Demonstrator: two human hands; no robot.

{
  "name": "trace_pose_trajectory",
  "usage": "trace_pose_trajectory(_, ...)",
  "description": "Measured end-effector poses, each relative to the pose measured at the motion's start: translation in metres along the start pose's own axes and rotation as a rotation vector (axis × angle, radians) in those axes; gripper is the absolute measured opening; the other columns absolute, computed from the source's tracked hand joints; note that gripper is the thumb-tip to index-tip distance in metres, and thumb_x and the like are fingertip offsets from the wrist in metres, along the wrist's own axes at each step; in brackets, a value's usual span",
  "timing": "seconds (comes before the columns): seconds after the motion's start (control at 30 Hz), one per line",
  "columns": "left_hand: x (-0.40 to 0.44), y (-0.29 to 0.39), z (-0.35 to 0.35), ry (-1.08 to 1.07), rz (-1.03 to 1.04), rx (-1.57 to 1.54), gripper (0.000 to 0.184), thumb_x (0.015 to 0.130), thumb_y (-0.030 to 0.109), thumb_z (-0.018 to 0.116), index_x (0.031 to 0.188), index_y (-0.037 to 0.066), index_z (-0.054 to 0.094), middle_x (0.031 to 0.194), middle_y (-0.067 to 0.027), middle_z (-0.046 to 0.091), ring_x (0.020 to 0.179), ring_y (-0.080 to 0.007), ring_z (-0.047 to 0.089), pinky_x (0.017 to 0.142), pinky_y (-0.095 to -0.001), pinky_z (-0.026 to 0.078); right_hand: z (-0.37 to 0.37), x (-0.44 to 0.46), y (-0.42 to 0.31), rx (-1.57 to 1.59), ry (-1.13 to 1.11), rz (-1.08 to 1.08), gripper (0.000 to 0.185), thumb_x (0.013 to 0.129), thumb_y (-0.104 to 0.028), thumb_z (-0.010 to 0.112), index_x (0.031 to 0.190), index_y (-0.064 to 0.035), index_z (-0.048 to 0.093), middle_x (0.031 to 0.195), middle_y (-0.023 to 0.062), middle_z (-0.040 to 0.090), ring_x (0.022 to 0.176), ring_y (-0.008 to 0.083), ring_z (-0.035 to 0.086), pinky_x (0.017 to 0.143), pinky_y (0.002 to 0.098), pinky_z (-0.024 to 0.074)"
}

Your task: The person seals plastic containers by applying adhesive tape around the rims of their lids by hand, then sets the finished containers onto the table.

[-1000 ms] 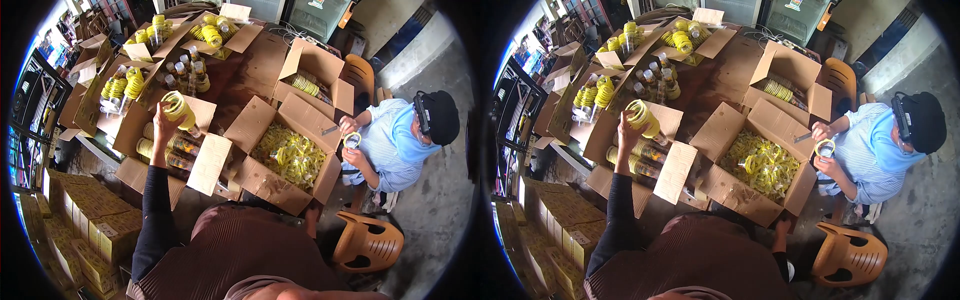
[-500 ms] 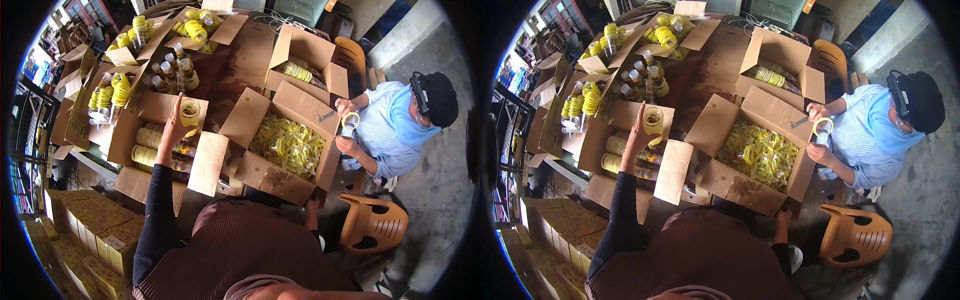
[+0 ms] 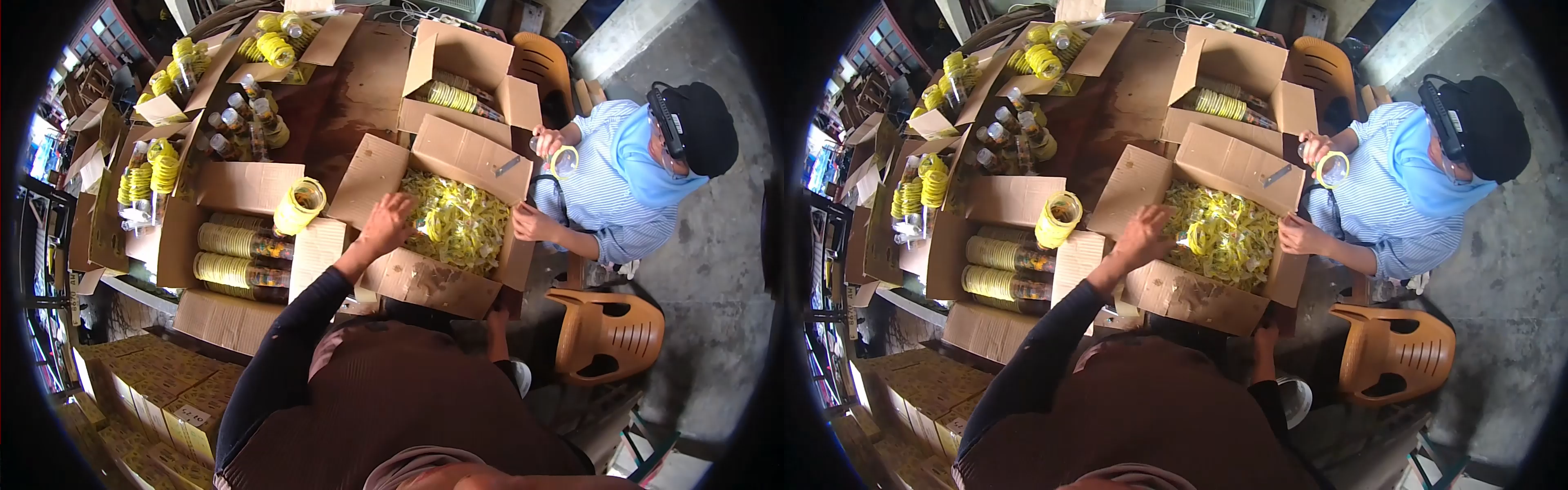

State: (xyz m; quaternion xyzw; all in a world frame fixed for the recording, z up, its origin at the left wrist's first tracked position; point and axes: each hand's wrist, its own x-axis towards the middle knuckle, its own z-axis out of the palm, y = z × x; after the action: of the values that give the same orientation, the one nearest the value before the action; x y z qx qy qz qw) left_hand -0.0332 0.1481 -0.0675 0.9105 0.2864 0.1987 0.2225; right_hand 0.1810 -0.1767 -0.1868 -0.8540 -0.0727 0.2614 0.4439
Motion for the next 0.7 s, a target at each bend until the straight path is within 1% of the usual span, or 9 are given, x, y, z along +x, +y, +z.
trace_pose_trajectory(0.07,0.006,-0.003,0.035,-0.038,0.040,-0.042,0.064,0.069,0.025,0.075,0.125,0.006,0.050,0.128,-0.0131,0.049,0.119,-0.0327,0.045,0.098,-0.0453,0.040,0.001,-0.003,-0.011,0.023,-0.015,0.001,0.025,0.084,-0.003,0.055,0.108,0.0048,0.060,0.093,0.0141,0.066,0.069,0.0217,0.062,0.058,0.0342,0.0485)
trace_pose_trajectory(0.17,0.017,-0.003,0.075,-0.175,-0.030,-0.065,0.071,0.065,0.022,0.076,0.127,0.006,0.046,0.130,-0.0143,0.048,0.121,-0.0335,0.044,0.099,-0.0462,0.040,-0.001,-0.008,-0.022,-0.036,-0.034,-0.035,0.026,0.084,-0.004,0.057,0.108,0.0052,0.061,0.091,0.0130,0.065,0.066,0.0211,0.061,0.056,0.0334,0.0478)
trace_pose_trajectory(0.23,0.022,0.000,0.101,-0.281,-0.109,-0.054,0.078,0.062,0.025,0.080,0.129,0.005,0.045,0.129,-0.0148,0.049,0.119,-0.0350,0.046,0.100,-0.0458,0.040,-0.007,-0.008,-0.034,-0.058,-0.084,0.080,0.030,0.082,-0.005,0.059,0.110,0.0065,0.060,0.095,0.0153,0.066,0.072,0.0234,0.063,0.062,0.0351,0.0488)
trace_pose_trajectory(0.37,0.022,0.001,0.113,-0.334,-0.248,-0.078,0.086,0.060,0.028,0.081,0.133,0.008,0.040,0.136,-0.0139,0.044,0.123,-0.0362,0.043,0.101,-0.0462,0.039,-0.014,0.025,0.012,-0.174,-0.157,-0.043,0.031,0.081,-0.006,0.059,0.108,0.0091,0.060,0.096,0.0185,0.067,0.080,0.0270,0.064,0.069,0.0382,0.0488)
trace_pose_trajectory(0.47,0.024,0.013,0.093,-0.343,-0.267,-0.113,0.086,0.060,0.027,0.081,0.133,0.007,0.040,0.136,-0.0145,0.044,0.125,-0.0363,0.042,0.102,-0.0473,0.038,-0.022,0.050,0.040,-0.294,-0.176,-0.094,0.032,0.079,-0.009,0.061,0.103,0.0118,0.059,0.097,0.0233,0.067,0.086,0.0286,0.064,0.075,0.0408,0.0476)
trace_pose_trajectory(0.53,0.021,0.007,0.106,-0.279,-0.245,-0.080,0.085,0.060,0.030,0.081,0.131,0.008,0.041,0.133,-0.0143,0.046,0.121,-0.0352,0.044,0.099,-0.0482,0.039,-0.025,0.059,0.037,-0.451,-0.228,-0.118,0.032,0.078,-0.007,0.060,0.107,0.0078,0.063,0.096,0.0175,0.068,0.088,0.0237,0.063,0.080,0.0365,0.0472)
trace_pose_trajectory(0.63,0.022,0.009,0.107,-0.184,-0.258,-0.079,0.084,0.061,0.034,0.080,0.130,0.008,0.042,0.127,-0.0145,0.050,0.118,-0.0345,0.046,0.096,-0.0496,0.040,-0.030,0.049,0.005,-0.412,-0.250,-0.120,0.037,0.077,-0.007,0.060,0.112,0.0047,0.061,0.104,0.0177,0.067,0.096,0.0247,0.061,0.087,0.0355,0.0450)
trace_pose_trajectory(0.67,0.024,0.012,0.103,-0.158,-0.285,-0.115,0.084,0.062,0.035,0.079,0.131,0.007,0.041,0.126,-0.0148,0.051,0.118,-0.0351,0.046,0.096,-0.0499,0.039,-0.030,0.054,0.008,-0.417,-0.261,-0.126,0.037,0.077,-0.007,0.060,0.112,0.0047,0.061,0.104,0.0177,0.067,0.096,0.0247,0.061,0.087,0.0355,0.0450)
trace_pose_trajectory(0.7,0.024,0.013,0.103,-0.153,-0.296,-0.112,0.084,0.062,0.035,0.079,0.131,0.007,0.041,0.126,-0.0148,0.051,0.118,-0.0351,0.046,0.096,-0.0499,0.039,-0.031,0.057,0.009,-0.372,-0.247,-0.221,0.035,0.076,-0.011,0.063,0.107,0.0067,0.061,0.098,0.0219,0.067,0.093,0.0297,0.063,0.083,0.0382,0.0459)
